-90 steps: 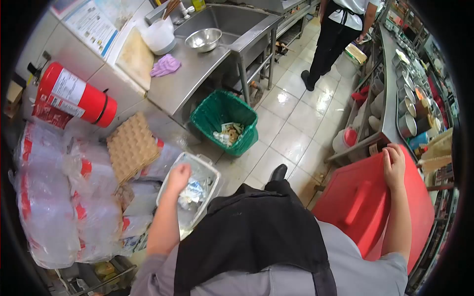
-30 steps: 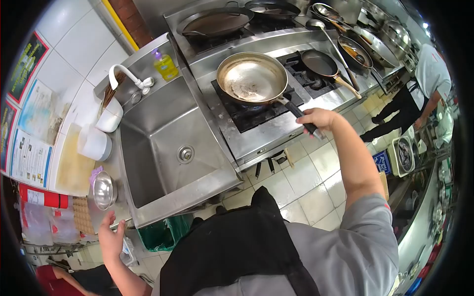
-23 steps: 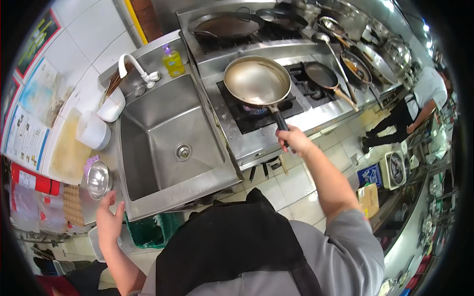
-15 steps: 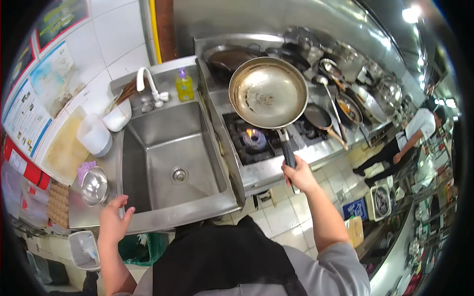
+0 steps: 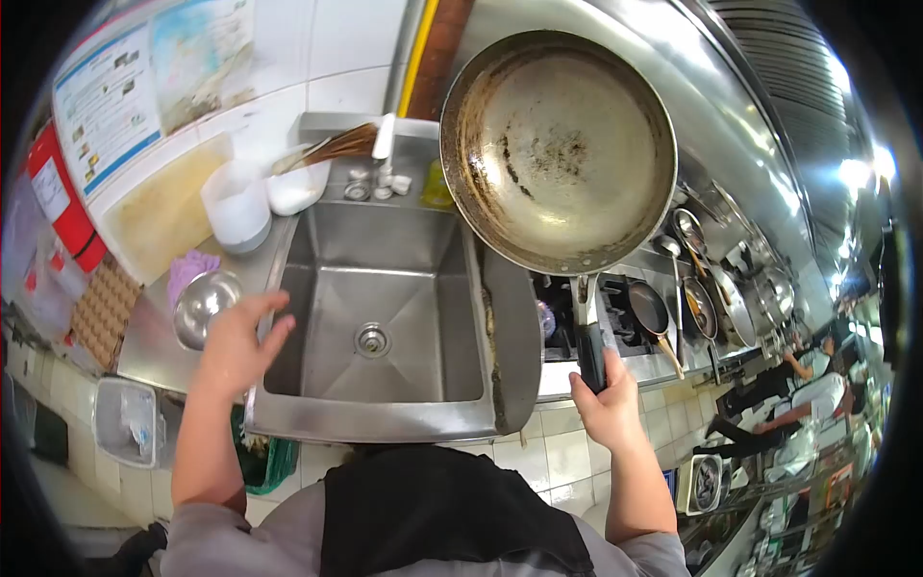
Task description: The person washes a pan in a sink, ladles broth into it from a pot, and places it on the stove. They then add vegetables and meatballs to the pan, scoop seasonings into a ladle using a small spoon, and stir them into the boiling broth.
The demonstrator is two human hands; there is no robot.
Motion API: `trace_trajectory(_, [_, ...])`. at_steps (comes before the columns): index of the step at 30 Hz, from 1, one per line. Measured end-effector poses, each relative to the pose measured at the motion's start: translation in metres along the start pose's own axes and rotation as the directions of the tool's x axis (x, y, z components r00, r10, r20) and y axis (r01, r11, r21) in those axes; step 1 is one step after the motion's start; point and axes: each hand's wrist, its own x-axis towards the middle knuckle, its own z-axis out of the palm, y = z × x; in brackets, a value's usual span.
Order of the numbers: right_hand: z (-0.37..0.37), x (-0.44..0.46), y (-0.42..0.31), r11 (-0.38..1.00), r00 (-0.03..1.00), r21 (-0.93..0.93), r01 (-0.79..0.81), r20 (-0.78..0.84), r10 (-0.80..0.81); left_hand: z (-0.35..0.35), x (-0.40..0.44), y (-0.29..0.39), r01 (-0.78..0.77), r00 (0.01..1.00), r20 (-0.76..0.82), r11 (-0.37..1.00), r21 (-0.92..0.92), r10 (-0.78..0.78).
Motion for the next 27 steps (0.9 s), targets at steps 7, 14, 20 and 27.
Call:
trace_trajectory(7, [0.048,-0.015,-0.041,0.989,0.961,-0.004,-0.150,0.233,0.147,-0.006,0.084,-0.051,0.074,0.971,-0.210,0.980,-0.187,-0.114])
trace_trajectory(14, [0.104,-0.022,-0.028,0.934,0.807,-0.010,-0.356,0.501,0.313,0.093,0.201,-0.122,0.016,0.968,0.246,0.994,0.112,-0.043])
trace_trajectory(20, [0.157,-0.008,-0.022,0.684,0.501,0.059,-0.727,0.726,0.470,0.220,0.285,-0.143,-0.135,0.883,0.465,0.984,0.116,0.066])
trace_trajectory(27, [0.175,0.013,-0.016,0.636,0.422,0.046,-0.770,0.785,0.454,0.338,0.366,-0.163,-0.227,0.929,0.333,0.960,0.163,0.163])
